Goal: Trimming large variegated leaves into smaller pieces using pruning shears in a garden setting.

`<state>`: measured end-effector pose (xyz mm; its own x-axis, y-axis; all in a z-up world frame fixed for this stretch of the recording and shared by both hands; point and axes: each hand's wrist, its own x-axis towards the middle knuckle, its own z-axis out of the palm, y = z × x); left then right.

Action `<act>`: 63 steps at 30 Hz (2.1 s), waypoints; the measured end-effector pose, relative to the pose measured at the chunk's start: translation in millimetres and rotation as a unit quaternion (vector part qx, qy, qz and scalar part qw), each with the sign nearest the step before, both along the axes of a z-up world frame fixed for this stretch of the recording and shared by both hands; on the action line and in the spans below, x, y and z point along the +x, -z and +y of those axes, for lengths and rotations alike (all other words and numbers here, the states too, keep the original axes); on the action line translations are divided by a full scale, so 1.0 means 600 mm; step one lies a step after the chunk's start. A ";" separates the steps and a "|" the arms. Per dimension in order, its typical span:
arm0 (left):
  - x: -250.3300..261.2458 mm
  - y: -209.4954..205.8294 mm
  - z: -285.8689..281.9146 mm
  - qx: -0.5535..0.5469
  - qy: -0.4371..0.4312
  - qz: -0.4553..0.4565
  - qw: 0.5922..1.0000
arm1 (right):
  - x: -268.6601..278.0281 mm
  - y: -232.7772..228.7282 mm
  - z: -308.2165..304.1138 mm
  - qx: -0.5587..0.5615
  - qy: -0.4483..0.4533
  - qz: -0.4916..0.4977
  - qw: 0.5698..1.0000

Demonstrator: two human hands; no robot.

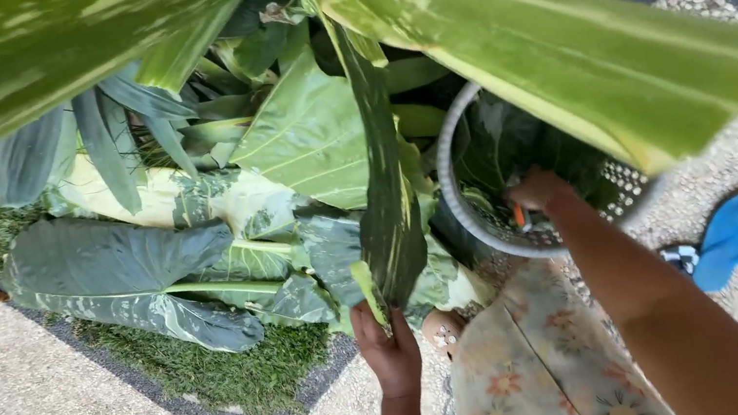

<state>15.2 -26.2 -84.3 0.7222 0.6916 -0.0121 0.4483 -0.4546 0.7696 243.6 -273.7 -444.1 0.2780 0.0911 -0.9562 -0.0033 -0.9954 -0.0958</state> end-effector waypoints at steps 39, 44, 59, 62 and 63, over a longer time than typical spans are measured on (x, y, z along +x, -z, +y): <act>0.091 -0.130 -0.101 0.245 0.380 0.024 0.891 | -0.190 -0.820 -0.109 0.451 0.403 0.078 0.793; 0.106 -0.096 -0.101 0.237 0.376 0.039 0.895 | -0.180 -0.780 -0.118 0.416 0.434 0.085 0.795; 0.112 -0.079 -0.107 0.152 0.342 0.067 0.925 | -0.129 -0.782 -0.128 0.445 0.377 0.138 0.800; 0.103 -0.068 -0.118 0.177 0.345 0.081 0.918 | -0.113 -0.816 -0.114 0.465 0.388 0.127 0.785; 0.104 -0.062 -0.120 0.190 0.343 0.083 0.916 | -0.103 -0.824 -0.110 0.512 0.408 0.119 0.747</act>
<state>77.8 -98.3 -47.2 0.9985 0.0536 -0.0134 0.0540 -0.8939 0.4450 181.7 -339.9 50.3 0.4730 0.7019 -0.5326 -0.7071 -0.0583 -0.7047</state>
